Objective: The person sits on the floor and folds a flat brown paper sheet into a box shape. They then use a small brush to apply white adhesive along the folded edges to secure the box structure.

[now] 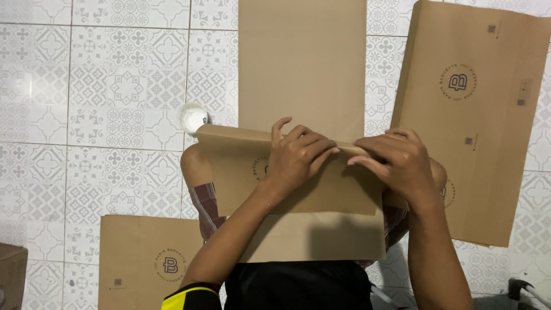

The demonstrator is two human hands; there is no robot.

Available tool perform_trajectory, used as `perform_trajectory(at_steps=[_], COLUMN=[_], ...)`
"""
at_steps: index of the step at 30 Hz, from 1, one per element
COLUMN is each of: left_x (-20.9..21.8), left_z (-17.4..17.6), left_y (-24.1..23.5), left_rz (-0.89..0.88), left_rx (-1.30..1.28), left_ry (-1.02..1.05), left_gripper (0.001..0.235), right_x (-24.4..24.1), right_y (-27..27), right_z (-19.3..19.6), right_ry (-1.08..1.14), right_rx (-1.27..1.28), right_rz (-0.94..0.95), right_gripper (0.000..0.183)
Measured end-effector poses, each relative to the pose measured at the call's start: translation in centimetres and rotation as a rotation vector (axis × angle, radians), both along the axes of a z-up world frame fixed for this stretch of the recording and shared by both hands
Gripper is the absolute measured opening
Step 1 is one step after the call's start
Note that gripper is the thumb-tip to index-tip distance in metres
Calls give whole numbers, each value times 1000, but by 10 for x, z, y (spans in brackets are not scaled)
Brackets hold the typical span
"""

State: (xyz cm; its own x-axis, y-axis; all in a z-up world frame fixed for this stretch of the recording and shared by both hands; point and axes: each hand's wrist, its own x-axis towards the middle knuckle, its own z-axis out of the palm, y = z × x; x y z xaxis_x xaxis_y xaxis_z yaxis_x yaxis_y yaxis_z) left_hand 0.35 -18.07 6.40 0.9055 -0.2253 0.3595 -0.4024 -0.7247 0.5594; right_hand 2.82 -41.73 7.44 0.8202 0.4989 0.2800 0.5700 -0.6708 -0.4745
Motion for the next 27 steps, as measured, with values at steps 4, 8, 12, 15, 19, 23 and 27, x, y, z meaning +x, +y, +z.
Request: perform_trajectory(at_steps=[4,8,12,15,19,23,27], left_x=[1,1,4,3,3,5,6], left_z=[4,9,5,11,14,12,20], left_y=[-2,-12,-11,-11,-23,-24,-28], left_rz=[16,-31,-35,-35,-71,-69,-72], left_rx=[2,-22,-3,-3,-41,-21,-50], left_ry=[-1,-14,5,15,11,28,51], left_gripper=[11,15,9,12,14,8,13], right_x=[-2,-8,-11,-12,-18,-22,-27], right_y=[-8,-3,-9,-10,-5,-12,-17], right_z=[1,0,7,9,3,-3,-16], right_ry=[51,74,124,141,153,183,238], right_rx=[80,134,205,282,312,382,454], right_rz=[-15,-26,-64,-95,-120,-199,-324], right_gripper=[24,21,27,24,24,23,21])
